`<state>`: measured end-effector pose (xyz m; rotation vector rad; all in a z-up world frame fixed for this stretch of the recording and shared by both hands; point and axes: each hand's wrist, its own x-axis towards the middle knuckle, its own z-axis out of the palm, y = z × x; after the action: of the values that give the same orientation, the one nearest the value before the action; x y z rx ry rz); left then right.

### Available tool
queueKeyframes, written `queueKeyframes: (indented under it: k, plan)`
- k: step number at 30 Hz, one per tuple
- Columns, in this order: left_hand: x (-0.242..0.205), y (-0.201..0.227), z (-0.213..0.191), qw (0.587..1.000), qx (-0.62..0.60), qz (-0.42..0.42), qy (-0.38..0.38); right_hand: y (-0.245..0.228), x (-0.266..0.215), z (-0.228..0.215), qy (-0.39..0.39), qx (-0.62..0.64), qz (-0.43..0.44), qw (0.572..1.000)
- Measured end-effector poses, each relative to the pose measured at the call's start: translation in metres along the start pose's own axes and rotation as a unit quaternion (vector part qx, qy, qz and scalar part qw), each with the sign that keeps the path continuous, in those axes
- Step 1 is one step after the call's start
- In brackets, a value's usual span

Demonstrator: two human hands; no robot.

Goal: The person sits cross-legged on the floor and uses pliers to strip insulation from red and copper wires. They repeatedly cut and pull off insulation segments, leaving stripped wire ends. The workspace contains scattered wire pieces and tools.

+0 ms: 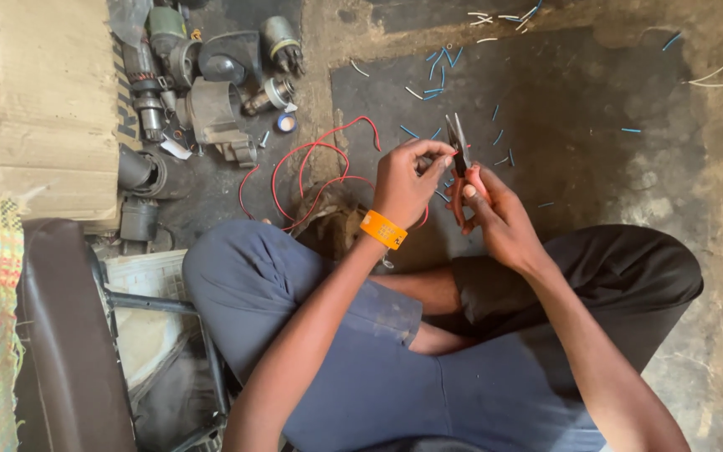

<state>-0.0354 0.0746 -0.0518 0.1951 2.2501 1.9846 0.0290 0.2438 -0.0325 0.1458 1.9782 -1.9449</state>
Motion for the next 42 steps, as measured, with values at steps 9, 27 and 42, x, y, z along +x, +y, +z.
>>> queueKeyframes:
  k: [9, 27, 42]
  plan:
    - [0.002, 0.003, -0.001, 0.997, 0.078, 0.018, 0.009, -0.006, 0.004, -0.001, -0.013, 0.046, 0.047, 0.998]
    - [0.005, 0.0, -0.006, 0.986, 0.139, 0.085, -0.022, 0.0, 0.005, 0.0, 0.086, -0.307, -0.199, 0.927]
    - [-0.004, -0.011, 0.002, 0.955, 0.246, 0.167, -0.001, 0.006, 0.004, -0.002, -0.031, -0.051, -0.072, 0.996]
